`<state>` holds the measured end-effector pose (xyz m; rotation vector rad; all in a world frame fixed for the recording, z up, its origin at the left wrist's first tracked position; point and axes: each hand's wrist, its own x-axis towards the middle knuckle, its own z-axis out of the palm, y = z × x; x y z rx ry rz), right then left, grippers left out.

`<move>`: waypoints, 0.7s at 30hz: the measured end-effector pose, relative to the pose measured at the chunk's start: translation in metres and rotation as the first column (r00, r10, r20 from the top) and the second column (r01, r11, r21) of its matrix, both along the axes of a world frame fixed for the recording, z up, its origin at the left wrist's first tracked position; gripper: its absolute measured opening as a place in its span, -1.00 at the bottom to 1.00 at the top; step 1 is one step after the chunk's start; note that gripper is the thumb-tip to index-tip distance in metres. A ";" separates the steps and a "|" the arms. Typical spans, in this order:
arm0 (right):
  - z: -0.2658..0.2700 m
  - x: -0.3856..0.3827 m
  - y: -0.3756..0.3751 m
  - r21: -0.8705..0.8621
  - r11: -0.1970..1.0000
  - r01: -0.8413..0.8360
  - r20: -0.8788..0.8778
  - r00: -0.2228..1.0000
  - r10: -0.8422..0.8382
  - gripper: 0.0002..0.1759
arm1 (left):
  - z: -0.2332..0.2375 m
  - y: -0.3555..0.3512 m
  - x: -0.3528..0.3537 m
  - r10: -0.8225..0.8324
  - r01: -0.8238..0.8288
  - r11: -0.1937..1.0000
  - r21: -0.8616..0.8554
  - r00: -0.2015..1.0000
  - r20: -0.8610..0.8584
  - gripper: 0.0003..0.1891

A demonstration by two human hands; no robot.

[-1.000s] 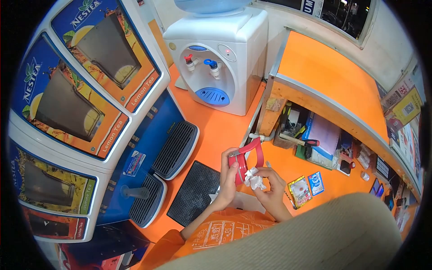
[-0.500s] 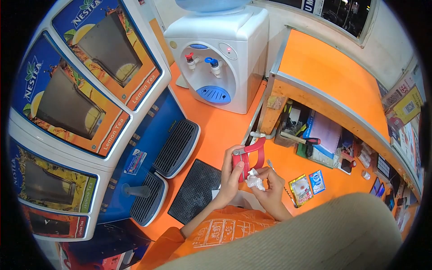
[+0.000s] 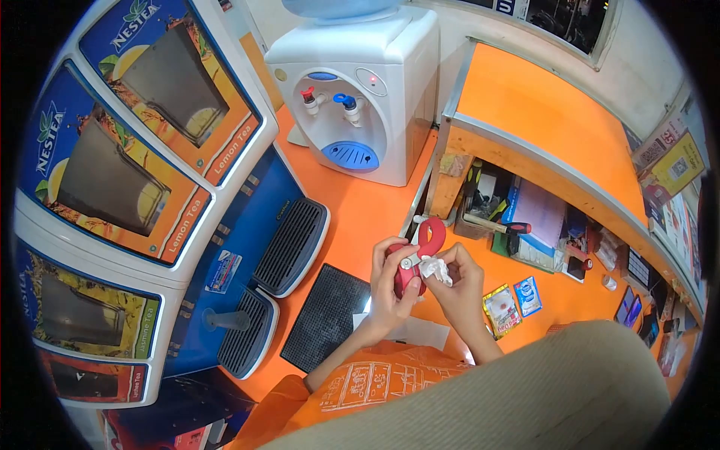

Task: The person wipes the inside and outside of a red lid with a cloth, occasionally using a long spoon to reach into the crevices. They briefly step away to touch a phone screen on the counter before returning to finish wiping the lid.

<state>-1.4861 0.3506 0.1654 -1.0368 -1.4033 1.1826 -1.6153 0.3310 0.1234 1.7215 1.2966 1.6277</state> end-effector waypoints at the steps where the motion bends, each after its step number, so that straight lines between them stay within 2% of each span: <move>1: -0.001 -0.001 0.000 0.009 1.000 -0.009 0.002 1.000 0.009 -0.78 | 0.000 0.000 0.000 0.010 -0.010 1.000 0.008 1.000 0.006 -0.57; 3: -0.006 -0.002 0.001 0.024 1.000 -0.018 0.002 1.000 0.018 -0.77 | 0.002 0.001 0.000 0.025 -0.025 1.000 0.012 1.000 -0.003 -0.58; 5: -0.015 -0.002 -0.004 0.138 0.990 -0.001 0.168 0.986 -0.022 -0.74 | -0.003 0.002 0.000 0.036 -0.032 0.999 -0.035 0.991 0.128 -0.62; 6: -0.017 -0.002 -0.008 0.139 0.990 0.001 0.167 0.986 -0.024 -0.74 | -0.004 0.004 0.000 0.034 -0.030 0.999 -0.034 0.991 0.126 -0.62; 8: -0.020 -0.005 -0.016 0.280 0.960 0.001 0.225 0.972 -0.067 -0.69 | -0.005 0.005 -0.003 0.045 -0.028 0.996 -0.081 0.975 0.217 -0.65; 9: -0.023 -0.005 -0.018 0.279 0.960 -0.001 0.225 0.972 -0.064 -0.69 | -0.005 0.004 -0.004 0.048 -0.030 0.996 -0.082 0.975 0.217 -0.65; 11: -0.032 -0.003 -0.018 0.497 0.861 -0.107 0.292 0.955 -0.050 -0.66 | -0.001 0.003 -0.004 0.037 0.087 0.964 -0.252 0.891 0.452 -0.66; 12: -0.037 -0.002 -0.019 0.497 0.861 -0.107 0.292 0.955 -0.050 -0.66 | 0.001 0.002 -0.004 0.037 0.087 0.964 -0.251 0.892 0.451 -0.66; 14: -0.048 -0.002 -0.019 0.604 0.788 -0.121 0.293 0.953 -0.079 -0.63 | 0.007 0.003 -0.002 0.008 0.247 0.930 -0.273 0.728 0.685 -0.66; 15: -0.051 -0.001 -0.018 0.606 0.786 -0.121 0.292 0.953 -0.078 -0.63 | 0.009 0.004 -0.002 0.007 0.246 0.931 -0.271 0.728 0.685 -0.66; 17: -0.056 0.002 -0.016 0.693 0.692 -0.205 0.336 0.940 -0.058 -0.61 | 0.013 0.004 -0.001 0.050 0.323 0.901 -0.289 0.585 0.810 -0.66; 18: -0.061 0.003 -0.015 0.694 0.691 -0.203 0.335 0.940 -0.059 -0.61 | 0.015 0.004 -0.003 0.048 0.324 0.901 -0.288 0.586 0.809 -0.66; 20: -0.073 0.007 -0.013 0.663 0.690 -0.292 0.492 0.864 -0.107 -0.61 | 0.018 0.003 -0.009 0.066 0.430 0.857 -0.285 0.456 0.887 -0.64; 21: -0.078 0.010 -0.009 0.664 0.689 -0.288 0.489 0.866 -0.109 -0.61 | 0.017 0.002 -0.006 0.064 0.431 0.856 -0.285 0.460 0.886 -0.64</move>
